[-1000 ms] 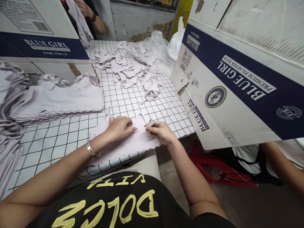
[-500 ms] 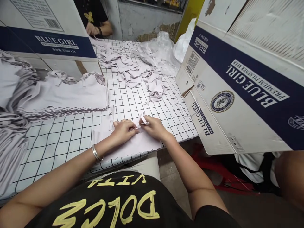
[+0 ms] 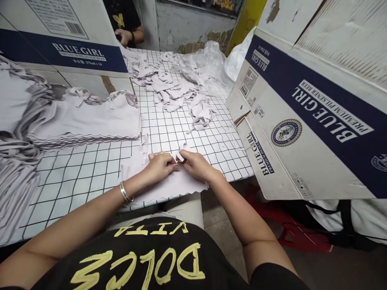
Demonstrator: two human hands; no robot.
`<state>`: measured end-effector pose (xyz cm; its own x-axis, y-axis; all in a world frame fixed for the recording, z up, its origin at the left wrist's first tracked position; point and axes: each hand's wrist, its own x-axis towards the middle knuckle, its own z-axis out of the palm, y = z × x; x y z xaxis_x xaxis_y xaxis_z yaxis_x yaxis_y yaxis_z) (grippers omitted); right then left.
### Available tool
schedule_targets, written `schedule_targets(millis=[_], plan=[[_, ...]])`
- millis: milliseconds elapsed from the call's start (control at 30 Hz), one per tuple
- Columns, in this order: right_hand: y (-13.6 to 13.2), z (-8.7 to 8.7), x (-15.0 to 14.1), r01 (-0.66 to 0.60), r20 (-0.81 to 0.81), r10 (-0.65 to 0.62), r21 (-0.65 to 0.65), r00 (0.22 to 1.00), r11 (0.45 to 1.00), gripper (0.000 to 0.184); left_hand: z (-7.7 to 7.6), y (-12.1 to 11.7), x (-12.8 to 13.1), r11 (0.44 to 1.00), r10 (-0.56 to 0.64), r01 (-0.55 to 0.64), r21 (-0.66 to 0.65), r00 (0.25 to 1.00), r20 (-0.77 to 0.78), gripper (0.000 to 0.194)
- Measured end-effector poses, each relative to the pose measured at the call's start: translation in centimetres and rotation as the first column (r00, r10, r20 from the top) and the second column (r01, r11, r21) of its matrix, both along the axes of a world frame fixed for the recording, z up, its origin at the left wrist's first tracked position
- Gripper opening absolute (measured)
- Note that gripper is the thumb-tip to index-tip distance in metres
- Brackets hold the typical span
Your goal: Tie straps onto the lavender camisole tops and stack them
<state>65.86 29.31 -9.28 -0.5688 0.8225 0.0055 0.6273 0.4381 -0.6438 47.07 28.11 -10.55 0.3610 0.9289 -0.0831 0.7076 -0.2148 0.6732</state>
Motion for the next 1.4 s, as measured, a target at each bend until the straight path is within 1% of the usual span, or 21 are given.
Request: schedule_targets(millis=[167, 333, 400, 500, 567, 633, 733, 800, 833, 867, 900, 967, 1000, 1033, 1100, 1167, 1200, 1267, 1300, 1333, 1400], plan=[[-0.4, -0.6, -0.2, 0.020, 0.055, -0.026, 0.095, 0.998, 0.995, 0.018, 0.5, 0.0, -0.1, 1.000, 0.015, -0.015, -0.025, 1.000, 0.005, 0.021], [-0.8, -1.1, -0.6, 0.006, 0.006, -0.007, 0.147, 1.000, 0.989, 0.021, 0.7, 0.0, 0.2, 1.000, -0.003, 0.002, -0.029, 0.999, -0.032, 0.023], [-1.0, -1.3, -0.8, 0.015, -0.035, -0.011, 0.135, 0.999, 0.991, 0.020, 0.8, -0.1, 0.3, 0.999, -0.009, 0.008, -0.037, 0.999, -0.047, 0.022], [-1.2, -1.6, -1.0, 0.066, -0.214, -0.055, 0.045, 0.975, 0.997, 0.016, 0.9, -0.1, 0.1, 0.999, 0.005, -0.007, -0.044, 0.999, -0.039, 0.019], [-1.2, -1.9, -1.2, 0.124, -0.368, -0.134, -0.049, 0.920, 0.991, 0.008, 0.9, -0.1, -0.1, 0.998, 0.022, -0.023, -0.054, 1.000, -0.016, 0.020], [-1.1, -2.3, -1.5, 0.150, -0.475, -0.216, -0.173, 0.853, 0.973, 0.013, 0.8, 0.0, -0.2, 0.997, 0.028, -0.027, -0.073, 1.000, 0.005, 0.022], [-0.3, -2.9, -2.4, 0.129, -0.524, -0.291, -0.322, 0.800, 0.938, 0.024, 0.5, 0.6, 0.2, 0.995, 0.007, -0.006, -0.095, 1.000, 0.009, 0.022], [0.5, -3.0, -2.7, 0.209, -0.501, -0.356, -0.326, 0.789, 0.922, 0.028, 0.5, 0.7, 0.2, 0.997, -0.009, 0.007, -0.072, 0.999, -0.034, 0.021], [0.9, -2.9, -2.5, 0.298, -0.464, -0.399, -0.277, 0.791, 0.913, 0.031, 0.6, 0.4, -0.1, 1.000, -0.012, 0.010, -0.029, 0.998, -0.066, 0.020], [1.1, -2.6, -1.9, 0.408, -0.411, -0.450, -0.191, 0.793, 0.893, 0.033, 0.7, 0.0, -0.8, 0.999, 0.000, 0.003, 0.034, 0.995, -0.103, 0.022], [1.1, -2.2, -1.1, 0.517, -0.339, -0.511, -0.081, 0.790, 0.852, 0.034, 0.9, -0.8, -1.8, 0.993, 0.038, -0.023, 0.112, 0.989, -0.141, 0.026], [0.2, -1.3, 1.1, 0.650, -0.155, -0.633, 0.107, 0.758, 0.752, 0.035, 1.1, -3.2, -4.9, 0.956, 0.197, -0.141, 0.256, 0.958, -0.208, 0.038], [-0.6, -0.9, 2.3, 0.674, -0.053, -0.675, 0.144, 0.736, 0.724, 0.036, 1.0, -4.6, -6.7, 0.925, 0.315, -0.238, 0.295, 0.917, -0.247, 0.040], [-1.6, -0.7, 3.4, 0.671, 0.048, -0.679, 0.120, 0.732, 0.732, 0.038, 0.9, -6.1, -8.4, 0.893, 0.420, -0.334, 0.301, 0.859, -0.293, 0.042], [-3.9, -0.6, 4.8, 0.620, 0.185, -0.613, 0.029, 0.768, 0.784, 0.037, 0.2, -8.9, -11.2, 0.858, 0.513, -0.451, 0.243, 0.771, -0.378, 0.046], [-5.6, -0.9, 5.0, 0.566, 0.191, -0.547, -0.057, 0.815, 0.822, 0.033, -0.4, -10.7, -12.4, 0.856, 0.514, -0.488, 0.172, 0.765, -0.388, 0.041], [-6.2, -0.9, 4.8, 0.562, 0.142, -0.547, -0.112, 0.825, 0.819, 0.032, -0.6, -11.2, -12.4, 0.857, 0.510, -0.499, 0.129, 0.789, -0.342, 0.037], [-6.8, -0.5, 4.4, 0.553, -0.034, -0.594, -0.324, 0.804, 0.767, 0.031, -0.2, -11.4, -12.1, 0.838, 0.540, -0.546, -0.011, 0.832, -0.129, 0.034], [-6.8, 0.1, 4.4, 0.517, -0.143, -0.634, -0.459, 0.760, 0.723, 0.031, 0.4, -11.2, -12.0, 0.813, 0.576, -0.568, -0.128, 0.817, 0.030, 0.034], [-6.8, 0.9, 4.5, 0.450, -0.249, -0.675, -0.582, 0.694, 0.677, 0.032, 1.4, -11.0, -11.9, 0.781, 0.617, -0.563, -0.270, 0.763, 0.196, 0.035], [-6.7, 3.0, 5.1, 0.266, -0.411, -0.730, -0.741, 0.546, 0.616, 0.033, 4.3, -10.6, -12.3, 0.724, 0.683, -0.450, -0.522, 0.571, 0.455, 0.036]])
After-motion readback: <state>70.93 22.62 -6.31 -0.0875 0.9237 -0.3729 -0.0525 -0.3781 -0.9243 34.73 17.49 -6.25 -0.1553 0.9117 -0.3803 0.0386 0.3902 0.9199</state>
